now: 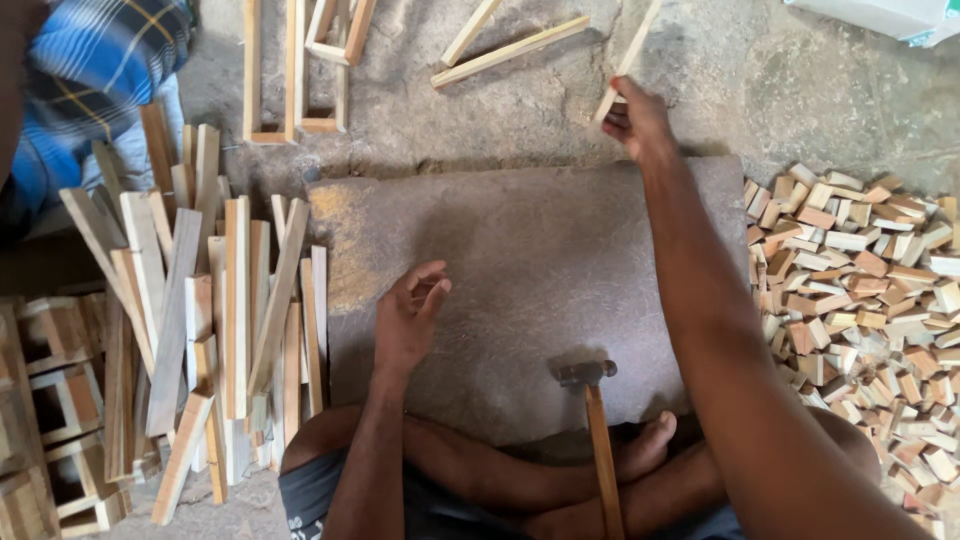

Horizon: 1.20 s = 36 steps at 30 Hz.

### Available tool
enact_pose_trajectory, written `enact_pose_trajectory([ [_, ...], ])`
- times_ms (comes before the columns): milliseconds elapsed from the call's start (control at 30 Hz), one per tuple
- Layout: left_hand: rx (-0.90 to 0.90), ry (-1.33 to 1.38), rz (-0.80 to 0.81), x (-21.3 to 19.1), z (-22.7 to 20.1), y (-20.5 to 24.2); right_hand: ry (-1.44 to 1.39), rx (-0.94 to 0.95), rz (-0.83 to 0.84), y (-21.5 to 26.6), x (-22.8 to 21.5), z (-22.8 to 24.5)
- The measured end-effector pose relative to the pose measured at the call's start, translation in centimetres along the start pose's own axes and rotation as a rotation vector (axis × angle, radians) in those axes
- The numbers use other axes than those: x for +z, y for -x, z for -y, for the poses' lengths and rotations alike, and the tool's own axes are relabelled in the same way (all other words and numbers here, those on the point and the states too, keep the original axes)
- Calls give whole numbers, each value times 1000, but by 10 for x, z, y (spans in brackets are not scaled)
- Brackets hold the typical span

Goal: The person sits on the floor and assembles small rectangular wooden frames by hand. They pick up wooden pieces, fit them together, and use a hammer to tap the joints into place. Completed frames are placed to the side.

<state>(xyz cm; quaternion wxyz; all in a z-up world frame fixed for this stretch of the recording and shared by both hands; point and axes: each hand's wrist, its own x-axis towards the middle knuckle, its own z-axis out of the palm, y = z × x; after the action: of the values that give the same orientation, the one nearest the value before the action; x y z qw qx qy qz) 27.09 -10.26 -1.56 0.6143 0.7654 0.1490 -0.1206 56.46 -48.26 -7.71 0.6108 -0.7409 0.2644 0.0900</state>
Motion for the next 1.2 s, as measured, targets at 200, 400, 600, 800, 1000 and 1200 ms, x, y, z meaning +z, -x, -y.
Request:
enact_pose_trajectory([
  [200, -152, 595, 23, -14, 2, -4, 215, -106, 466, 241, 73, -34],
  [400, -152, 861, -253, -23, 7, 4, 630, -540, 326, 238, 106, -47],
  [600, -304, 752, 34, -5, 0, -2, 1332, -810, 90, 35, 156, 30],
  [800, -360, 781, -9, -7, -2, -12, 1562, -1259, 35, -71, 216, 33],
  [1000, -316, 871, -14, -7, 12, -8, 1426, -1379, 28, -1, 209, 52],
  [1200, -8, 736, -134, -14, -2, -10, 560, -1051, 79, 220, 94, 90],
])
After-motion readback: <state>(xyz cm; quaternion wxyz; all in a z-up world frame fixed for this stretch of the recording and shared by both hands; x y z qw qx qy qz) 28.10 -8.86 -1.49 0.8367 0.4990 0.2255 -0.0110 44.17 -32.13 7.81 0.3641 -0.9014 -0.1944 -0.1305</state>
